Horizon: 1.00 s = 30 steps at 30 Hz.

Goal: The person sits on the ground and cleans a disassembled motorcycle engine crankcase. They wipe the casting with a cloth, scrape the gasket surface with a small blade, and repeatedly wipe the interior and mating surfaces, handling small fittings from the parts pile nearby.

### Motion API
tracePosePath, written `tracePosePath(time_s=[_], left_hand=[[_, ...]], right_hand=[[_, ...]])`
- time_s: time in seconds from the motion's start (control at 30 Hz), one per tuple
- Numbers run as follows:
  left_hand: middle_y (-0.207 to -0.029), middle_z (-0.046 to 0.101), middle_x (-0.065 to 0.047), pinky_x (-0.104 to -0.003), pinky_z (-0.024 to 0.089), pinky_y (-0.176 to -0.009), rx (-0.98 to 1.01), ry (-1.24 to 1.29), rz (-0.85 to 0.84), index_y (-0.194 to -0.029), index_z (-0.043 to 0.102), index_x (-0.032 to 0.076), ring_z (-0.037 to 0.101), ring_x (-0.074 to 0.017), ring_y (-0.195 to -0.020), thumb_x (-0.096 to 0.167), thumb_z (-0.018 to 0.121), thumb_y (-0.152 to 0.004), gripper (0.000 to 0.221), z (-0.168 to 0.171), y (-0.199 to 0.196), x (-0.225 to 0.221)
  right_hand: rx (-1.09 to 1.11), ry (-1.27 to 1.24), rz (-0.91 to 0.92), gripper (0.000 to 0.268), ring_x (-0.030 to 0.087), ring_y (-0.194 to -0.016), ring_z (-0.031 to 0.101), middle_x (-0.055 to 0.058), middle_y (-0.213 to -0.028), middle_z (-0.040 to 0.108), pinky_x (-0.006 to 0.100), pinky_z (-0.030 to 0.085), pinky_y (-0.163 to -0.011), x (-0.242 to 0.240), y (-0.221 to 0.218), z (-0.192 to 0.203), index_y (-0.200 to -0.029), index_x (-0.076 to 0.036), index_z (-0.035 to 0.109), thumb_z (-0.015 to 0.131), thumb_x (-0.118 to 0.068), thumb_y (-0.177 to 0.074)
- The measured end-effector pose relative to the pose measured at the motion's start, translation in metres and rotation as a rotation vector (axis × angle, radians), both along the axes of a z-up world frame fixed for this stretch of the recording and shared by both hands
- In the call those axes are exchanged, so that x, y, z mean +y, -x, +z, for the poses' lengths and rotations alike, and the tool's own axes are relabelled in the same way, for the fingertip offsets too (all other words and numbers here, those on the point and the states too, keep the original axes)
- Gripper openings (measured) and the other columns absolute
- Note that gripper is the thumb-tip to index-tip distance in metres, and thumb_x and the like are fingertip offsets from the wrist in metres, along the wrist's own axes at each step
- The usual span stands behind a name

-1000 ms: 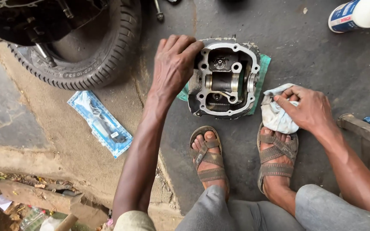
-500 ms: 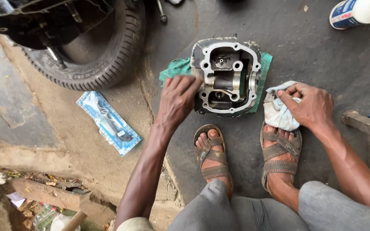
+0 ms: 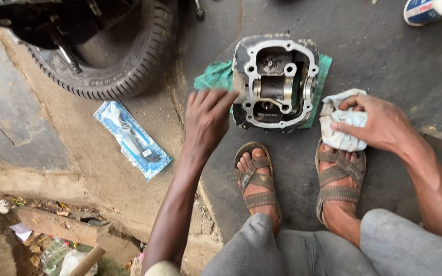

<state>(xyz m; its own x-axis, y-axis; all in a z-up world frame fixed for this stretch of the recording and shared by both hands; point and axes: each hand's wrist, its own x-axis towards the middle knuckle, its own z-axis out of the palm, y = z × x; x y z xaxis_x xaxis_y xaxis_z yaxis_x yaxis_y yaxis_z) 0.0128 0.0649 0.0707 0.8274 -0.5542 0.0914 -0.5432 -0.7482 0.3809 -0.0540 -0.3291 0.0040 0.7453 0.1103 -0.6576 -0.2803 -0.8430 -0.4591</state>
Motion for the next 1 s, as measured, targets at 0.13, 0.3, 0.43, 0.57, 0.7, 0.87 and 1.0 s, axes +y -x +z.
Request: tracePosePath(time_s=[0.13, 0.3, 0.43, 0.57, 0.7, 0.87, 1.0], left_hand=[[-0.110, 0.071, -0.008, -0.032, 0.047, -0.075, -0.130, -0.007, -0.028, -0.119, 0.073, 0.006, 0.060, -0.0184, -0.093, -0.005, 0.065, -0.096, 0.026, -0.038, 0.016, -0.005], [-0.096, 0.071, -0.010, -0.033, 0.050, -0.068, -0.014, 0.063, 0.081, -0.111, 0.075, 0.005, 0.061, -0.0186, -0.082, -0.006, 0.065, -0.093, 0.023, -0.007, 0.054, -0.009], [-0.089, 0.071, -0.010, -0.036, 0.053, -0.068, -0.066, 0.176, 0.280, -0.103, 0.075, 0.004, 0.065, -0.0208, -0.079, 0.007, 0.075, -0.091, 0.012, 0.013, 0.042, -0.033], [-0.090, 0.070, -0.010, -0.036, 0.056, -0.070, -0.019, 0.310, 0.289, -0.101, 0.073, 0.005, 0.067, -0.0227, -0.079, 0.006, 0.076, -0.092, 0.010, 0.000, 0.078, -0.068], [-0.094, 0.070, -0.011, -0.032, 0.059, -0.065, 0.094, 0.350, 0.416, -0.104, 0.072, 0.004, 0.069, -0.0219, -0.077, 0.004, 0.076, -0.094, 0.011, -0.029, 0.100, -0.065], [-0.095, 0.069, -0.012, -0.035, 0.058, -0.066, 0.139, 0.410, 0.343, -0.108, 0.074, 0.001, 0.069, -0.0236, -0.078, 0.004, 0.078, -0.091, 0.018, -0.011, 0.102, -0.113], [-0.095, 0.069, -0.011, -0.035, 0.057, -0.069, 0.194, 0.421, 0.272, -0.111, 0.074, 0.001, 0.068, -0.0241, -0.080, 0.005, 0.079, -0.086, 0.026, 0.018, 0.073, -0.091]], right_hand=[[-0.015, 0.033, -0.057, 0.059, 0.036, -0.094, 0.076, 0.018, -0.109, 0.076, 0.054, 0.059, -0.085, 0.013, -0.011, 0.023, -0.118, -0.013, 0.074, 0.079, -0.056, -0.078], [-0.110, 0.027, -0.102, 0.051, 0.036, -0.095, 0.074, 0.018, -0.110, 0.076, 0.050, 0.057, -0.084, 0.013, -0.001, 0.011, -0.113, -0.014, 0.076, 0.078, -0.052, -0.080], [-0.106, 0.030, -0.120, 0.046, 0.033, -0.088, 0.076, 0.017, -0.102, 0.078, 0.047, 0.059, -0.082, 0.017, -0.006, 0.018, -0.112, -0.013, 0.077, 0.076, -0.051, -0.086], [-0.275, 0.018, -0.059, 0.041, 0.034, -0.090, 0.073, 0.017, -0.101, 0.077, 0.047, 0.057, -0.077, 0.013, -0.007, 0.013, -0.100, -0.014, 0.081, 0.079, -0.051, -0.082], [-0.059, 0.082, -0.136, 0.044, 0.030, -0.082, 0.075, 0.015, -0.091, 0.079, 0.046, 0.058, -0.079, 0.017, -0.008, 0.018, -0.105, -0.016, 0.078, 0.074, -0.055, -0.086], [-0.170, -0.032, -0.073, 0.046, 0.030, -0.090, 0.073, 0.016, -0.100, 0.077, 0.048, 0.056, -0.082, 0.016, 0.001, 0.033, -0.107, -0.014, 0.076, 0.078, -0.053, -0.083], [-0.518, 0.106, 0.120, 0.050, 0.038, -0.096, 0.067, 0.025, -0.111, 0.070, 0.046, 0.057, -0.082, 0.028, 0.007, 0.079, -0.119, -0.006, 0.076, 0.074, -0.030, -0.076]])
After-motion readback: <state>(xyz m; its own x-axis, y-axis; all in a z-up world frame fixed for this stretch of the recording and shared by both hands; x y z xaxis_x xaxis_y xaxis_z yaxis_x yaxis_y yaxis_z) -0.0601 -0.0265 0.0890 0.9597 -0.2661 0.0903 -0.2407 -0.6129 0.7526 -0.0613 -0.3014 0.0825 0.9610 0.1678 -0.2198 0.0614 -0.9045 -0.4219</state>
